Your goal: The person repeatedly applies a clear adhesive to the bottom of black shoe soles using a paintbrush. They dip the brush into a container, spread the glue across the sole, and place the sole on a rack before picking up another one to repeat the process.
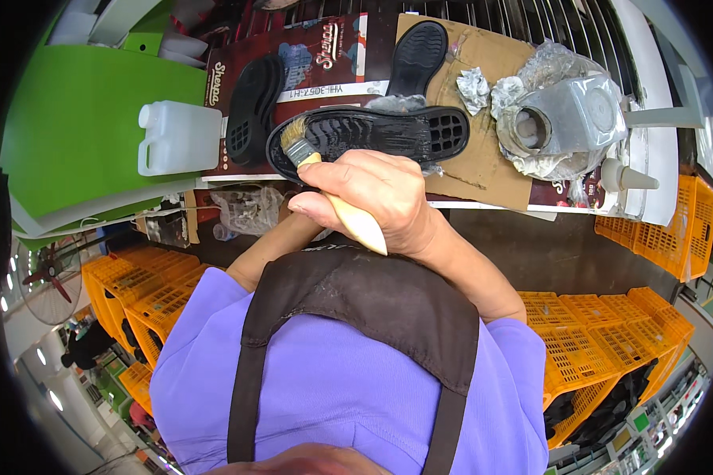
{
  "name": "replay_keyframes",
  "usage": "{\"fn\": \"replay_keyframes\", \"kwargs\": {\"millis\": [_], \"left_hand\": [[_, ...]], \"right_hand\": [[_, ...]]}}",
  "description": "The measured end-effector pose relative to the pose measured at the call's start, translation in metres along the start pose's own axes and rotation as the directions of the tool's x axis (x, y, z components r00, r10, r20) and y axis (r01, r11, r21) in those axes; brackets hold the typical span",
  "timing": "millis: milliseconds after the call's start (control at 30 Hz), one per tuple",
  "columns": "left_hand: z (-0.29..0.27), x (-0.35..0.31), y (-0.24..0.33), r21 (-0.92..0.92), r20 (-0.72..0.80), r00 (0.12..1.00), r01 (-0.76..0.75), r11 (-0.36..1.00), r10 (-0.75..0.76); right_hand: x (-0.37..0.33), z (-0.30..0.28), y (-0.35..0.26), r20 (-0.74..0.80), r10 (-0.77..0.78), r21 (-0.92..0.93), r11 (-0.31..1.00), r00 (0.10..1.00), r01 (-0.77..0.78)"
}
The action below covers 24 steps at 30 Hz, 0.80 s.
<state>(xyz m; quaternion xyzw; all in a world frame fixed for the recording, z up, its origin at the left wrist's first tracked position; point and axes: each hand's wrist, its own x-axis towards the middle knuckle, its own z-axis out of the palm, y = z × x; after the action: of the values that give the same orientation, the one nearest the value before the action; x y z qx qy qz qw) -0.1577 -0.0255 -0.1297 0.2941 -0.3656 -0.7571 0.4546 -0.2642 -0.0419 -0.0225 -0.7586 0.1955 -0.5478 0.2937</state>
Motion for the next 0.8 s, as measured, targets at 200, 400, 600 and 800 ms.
{"fn": "replay_keyframes", "kwargs": {"millis": [200,400,600,800], "left_hand": [[0.002,0.0,-0.002,-0.008,0.087,0.995,0.058,0.998,-0.057],[0.012,0.003,0.023,0.482,0.275,0.951,-0.01,0.876,-0.14],[0.012,0.006,0.045,0.573,0.387,0.916,-0.149,0.806,-0.106],[0.0,0.01,0.046,0.439,0.472,0.852,-0.007,0.898,-0.224]], "right_hand": [[0.014,-0.022,0.005,0.164,0.137,0.07,0.986,0.977,-0.15],[0.027,-0.05,0.023,0.35,0.359,0.126,0.897,0.865,-0.424],[0.031,-0.067,0.035,0.436,0.599,0.078,0.718,0.672,-0.691],[0.027,-0.071,0.036,0.474,0.608,0.088,0.686,0.636,-0.722]]}}
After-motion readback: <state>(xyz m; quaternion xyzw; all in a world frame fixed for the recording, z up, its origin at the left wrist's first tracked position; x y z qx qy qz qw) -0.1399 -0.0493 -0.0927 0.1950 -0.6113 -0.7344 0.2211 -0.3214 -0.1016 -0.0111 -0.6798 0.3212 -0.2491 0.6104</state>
